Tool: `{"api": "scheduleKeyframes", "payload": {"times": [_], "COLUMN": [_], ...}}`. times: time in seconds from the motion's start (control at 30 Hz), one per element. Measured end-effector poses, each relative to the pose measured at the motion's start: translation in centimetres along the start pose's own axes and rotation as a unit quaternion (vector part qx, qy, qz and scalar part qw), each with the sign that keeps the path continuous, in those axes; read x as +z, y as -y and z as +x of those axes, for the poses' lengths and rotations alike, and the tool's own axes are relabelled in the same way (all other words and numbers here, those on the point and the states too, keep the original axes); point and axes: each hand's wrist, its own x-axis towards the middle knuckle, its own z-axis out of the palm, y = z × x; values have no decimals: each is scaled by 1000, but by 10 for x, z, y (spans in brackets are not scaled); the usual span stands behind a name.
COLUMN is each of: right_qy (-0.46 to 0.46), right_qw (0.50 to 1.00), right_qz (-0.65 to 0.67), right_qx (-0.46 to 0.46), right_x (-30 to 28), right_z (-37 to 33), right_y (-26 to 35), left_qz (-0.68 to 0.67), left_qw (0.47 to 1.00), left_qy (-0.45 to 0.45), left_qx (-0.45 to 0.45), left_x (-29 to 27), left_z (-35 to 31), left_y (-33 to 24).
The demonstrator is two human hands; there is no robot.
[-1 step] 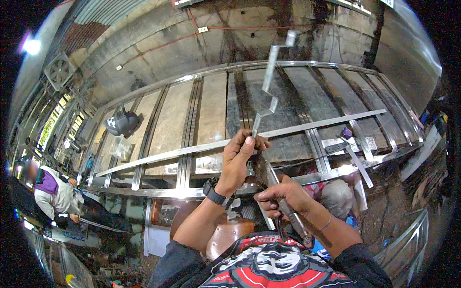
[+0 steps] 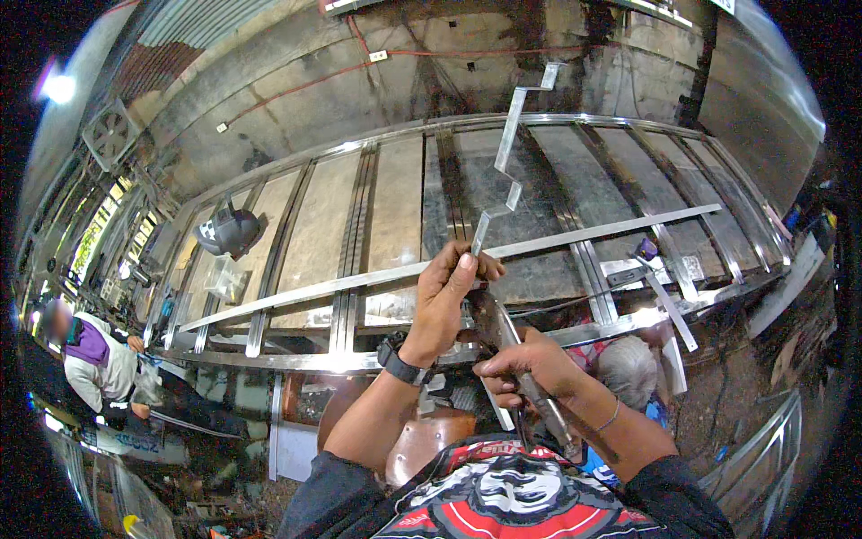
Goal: The person uses pliers to bend a thin metal strip into a stepped profile, repeatedly clamping and bending at marked intervals. The person holds the strip with one hand and operates the pliers with the other, creating a series of right-angle bends along the strip.
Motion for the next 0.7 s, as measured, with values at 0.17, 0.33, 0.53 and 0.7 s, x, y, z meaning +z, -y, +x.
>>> {"api": "scheduleKeyframes", "payload": {"times": [0.17, 0.33, 0.53, 0.7], "right_qy": [-45, -29, -60, -62], "right_qw": [999, 993, 965, 964], "right_qz": [-8, -97, -223, -241], "right_qx": [-30, -52, -127, -95], "right_x": [-2, -7, -12, -22], "right_z": [-1, 2, -5, -27], "right_y": [6, 17, 14, 28], "left_qz": [80, 150, 114, 0], "left_qw": [995, 985, 986, 982], "left_qy": [12, -3, -50, -84], "left_qx": [-58, -86, -110, -169], "left_x": [-2, -12, -13, -20], "left_z": [-7, -15, -2, 0], "left_y": [-11, 5, 1, -6]}}
